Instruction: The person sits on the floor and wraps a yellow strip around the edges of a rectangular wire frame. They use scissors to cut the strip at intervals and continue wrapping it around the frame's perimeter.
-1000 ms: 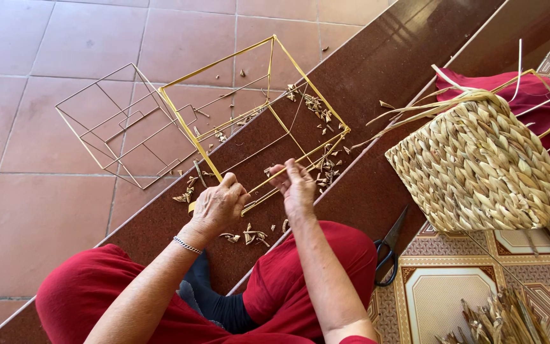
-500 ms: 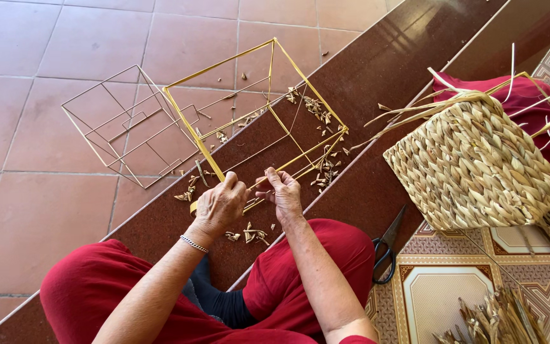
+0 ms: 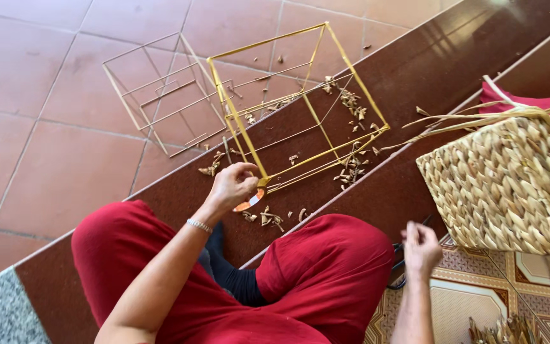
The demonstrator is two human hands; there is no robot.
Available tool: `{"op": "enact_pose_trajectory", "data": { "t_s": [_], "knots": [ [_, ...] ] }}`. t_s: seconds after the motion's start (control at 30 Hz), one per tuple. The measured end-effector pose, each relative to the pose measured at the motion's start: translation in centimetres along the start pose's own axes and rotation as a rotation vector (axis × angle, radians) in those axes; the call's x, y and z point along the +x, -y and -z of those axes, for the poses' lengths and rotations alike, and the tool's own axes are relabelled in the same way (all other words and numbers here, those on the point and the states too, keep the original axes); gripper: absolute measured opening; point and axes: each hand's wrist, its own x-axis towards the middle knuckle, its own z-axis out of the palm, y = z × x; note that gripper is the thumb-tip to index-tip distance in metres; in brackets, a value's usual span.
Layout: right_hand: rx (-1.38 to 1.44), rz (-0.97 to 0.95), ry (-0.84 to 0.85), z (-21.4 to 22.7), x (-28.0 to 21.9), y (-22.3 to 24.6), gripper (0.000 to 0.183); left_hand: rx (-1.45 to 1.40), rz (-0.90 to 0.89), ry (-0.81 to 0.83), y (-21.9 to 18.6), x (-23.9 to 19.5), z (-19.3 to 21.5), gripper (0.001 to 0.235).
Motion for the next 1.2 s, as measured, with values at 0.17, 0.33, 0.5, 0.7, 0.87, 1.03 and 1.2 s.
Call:
{"op": "enact_pose_trajectory", "data": {
  "t_s": [0.17, 0.33, 0.5, 0.7, 0.87, 1.03, 1.2],
  "knots": [
    [-0.451, 0.079, 0.062, 0.4, -1.7, -11.2, 0.053, 0.189, -0.058, 0.028, -0.3, -0.2, 0.3, 0.027],
    [-0.53, 0.038, 0.029, 0.2, -1.8, -11.8, 0.07, 0.329, -0.101, -0.038, -1.1, -0.5, 0.0, 0.03],
    [-0.524, -0.106, 0.169, -0.2, -2.1, -11.0, 0.065, 0.407, -0.031, -0.024, -0.8, -0.7, 0.0, 0.029],
    [-0.479, 0.067, 0.192, -1.2, -3.5, -10.4, 0.078, 0.323, -0.047, -0.1, 0.3, -1.4, -0.5, 0.022],
    [-0.445, 0.093, 0.026, 0.6, -2.2, -9.9, 0.067, 0.252, -0.096, -0.133, 1.1, -1.3, -0.1, 0.014],
    [0.542, -0.278, 0.186, 3.7, -3.3, -8.3, 0.057, 0.187, -0.09, -0.121, 0.9, -1.8, 0.2, 0.013],
    [0.92, 0.088, 0.569, 7.2, -8.5, 2.2, 0.098, 0.16, -0.04, -0.089, 0.6, -1.9, 0.4, 0.016]
  ]
}}
